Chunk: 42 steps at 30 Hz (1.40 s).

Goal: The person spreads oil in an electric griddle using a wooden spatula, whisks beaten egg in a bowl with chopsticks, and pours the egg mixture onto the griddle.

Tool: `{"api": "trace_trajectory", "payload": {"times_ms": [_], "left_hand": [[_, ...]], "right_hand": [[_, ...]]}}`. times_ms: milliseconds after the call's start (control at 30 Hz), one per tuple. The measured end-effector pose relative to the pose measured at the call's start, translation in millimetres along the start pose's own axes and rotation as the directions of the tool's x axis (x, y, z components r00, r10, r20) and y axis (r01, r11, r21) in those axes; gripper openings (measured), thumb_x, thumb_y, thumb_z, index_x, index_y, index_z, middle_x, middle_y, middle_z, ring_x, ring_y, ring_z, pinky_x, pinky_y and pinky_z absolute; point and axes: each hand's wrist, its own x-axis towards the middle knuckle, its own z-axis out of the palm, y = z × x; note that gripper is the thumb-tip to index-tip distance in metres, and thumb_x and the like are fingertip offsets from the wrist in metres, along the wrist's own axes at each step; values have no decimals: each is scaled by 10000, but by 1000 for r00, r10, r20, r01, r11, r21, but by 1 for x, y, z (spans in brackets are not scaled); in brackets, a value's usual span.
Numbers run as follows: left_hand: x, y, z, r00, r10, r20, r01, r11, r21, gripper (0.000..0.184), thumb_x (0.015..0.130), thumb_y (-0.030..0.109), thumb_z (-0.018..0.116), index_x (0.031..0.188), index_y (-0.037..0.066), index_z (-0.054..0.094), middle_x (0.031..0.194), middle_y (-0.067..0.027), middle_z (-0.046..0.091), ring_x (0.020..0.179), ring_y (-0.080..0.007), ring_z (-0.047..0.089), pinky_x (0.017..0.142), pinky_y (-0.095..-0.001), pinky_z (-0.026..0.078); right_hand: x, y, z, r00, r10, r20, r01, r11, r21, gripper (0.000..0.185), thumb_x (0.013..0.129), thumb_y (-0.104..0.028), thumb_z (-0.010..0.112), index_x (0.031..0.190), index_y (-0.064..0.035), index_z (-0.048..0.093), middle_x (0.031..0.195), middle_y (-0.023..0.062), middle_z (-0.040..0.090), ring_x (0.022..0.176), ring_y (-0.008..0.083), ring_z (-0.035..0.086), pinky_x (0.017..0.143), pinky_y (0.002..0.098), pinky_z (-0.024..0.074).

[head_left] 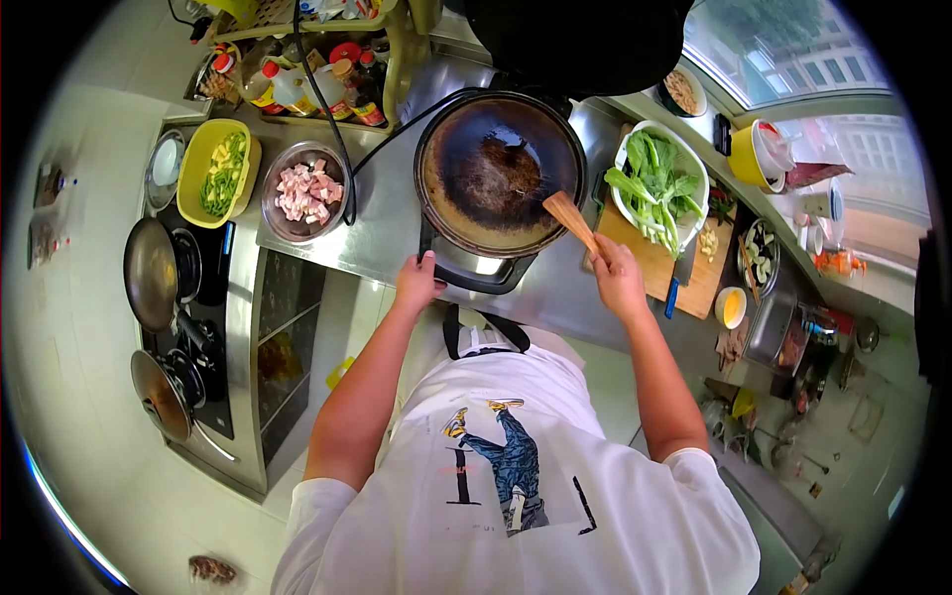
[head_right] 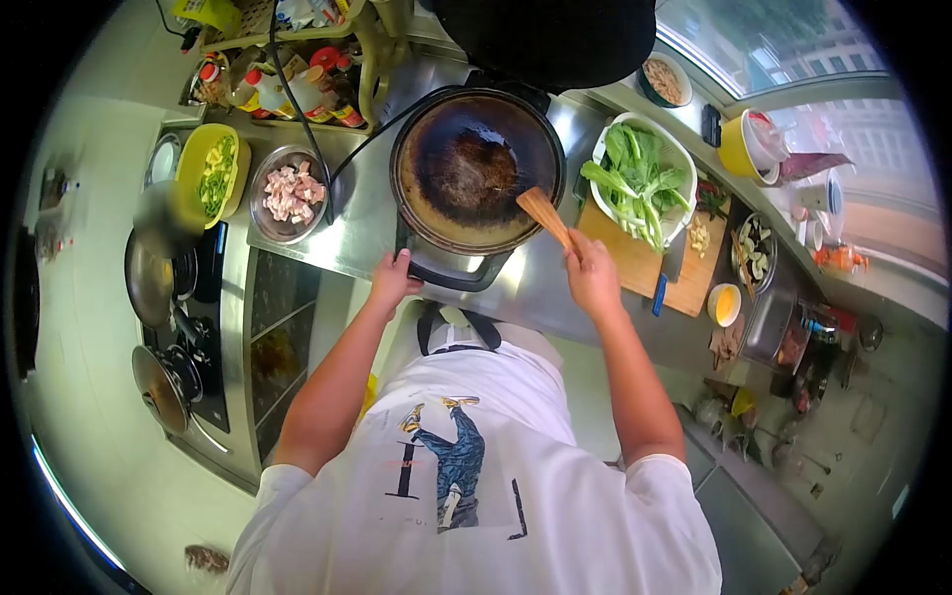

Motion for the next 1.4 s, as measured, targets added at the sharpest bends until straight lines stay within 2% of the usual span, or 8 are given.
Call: {"api": "trace_trajectory", "payload": {"times_ms": [100,200,400,600,767,867,1000,1400], "left_hand": [[-8,-10,16,995,-85,51,96,960,-262,640,963,540,336,1297,-2,402,1042,-185,619,924,-302,655,800,-428,539],[-21,-22,33,986,-102,134,144,919,-366,748,945,618,241,1308,-21,383,1124,-216,600,981,-324,639,850,-434,521],[-23,-37,60,985,-46,163,129,827,-547,809,926,652,254,1285,-58,396,1135,-244,594,1022,-357,619,892,-429,503],[-29,-37,66,986,-29,166,119,820,-560,788,931,642,250,1271,-50,411,1131,-246,593,1011,-354,621,888,-430,501],[-43,-27,66,987,-16,160,106,817,-567,777,929,644,254,1247,-44,424,1105,-241,601,991,-346,628,881,-431,504],[-47,-22,66,990,-16,141,95,816,-570,748,928,645,256,1178,-31,454,1064,-235,613,974,-339,633,873,-433,507],[-54,-16,64,990,-11,140,88,825,-558,714,926,648,257,1080,-15,475,1006,-225,625,950,-333,640,861,-435,511],[-65,-8,61,988,29,152,59,838,-542,753,925,651,251,1074,-48,491,1001,-236,635,954,-341,644,856,-430,511]], "right_hand": [[10,10,-8,997,-70,12,70,997,-11,329,872,-183,578,1181,-74,593,894,184,589,835,346,584,738,399,466],[15,12,-17,998,-44,44,44,999,1,322,864,-177,582,1167,-68,596,895,186,591,831,345,586,740,403,466],[19,25,-23,993,-91,71,87,994,58,293,861,-172,593,1128,-50,602,879,181,595,800,325,589,720,391,467],[18,33,-21,997,-77,28,72,986,149,288,850,-187,615,1086,-22,603,855,179,592,774,324,582,694,385,459],[22,43,-26,998,31,52,-32,999,8,261,826,-223,658,781,4,535,724,192,548,662,308,539,618,405,420],[23,42,-31,995,69,69,-78,989,128,334,821,-246,670,703,5,486,649,186,501,606,301,496,580,403,396],[25,54,-26,999,27,37,-30,995,92,373,821,-281,672,682,7,479,627,180,482,578,290,466,552,393,376],[20,68,-14,994,69,84,-87,971,223,360,856,-292,619,671,-11,488,536,102,390,513,164,386,493,351,335]]}}
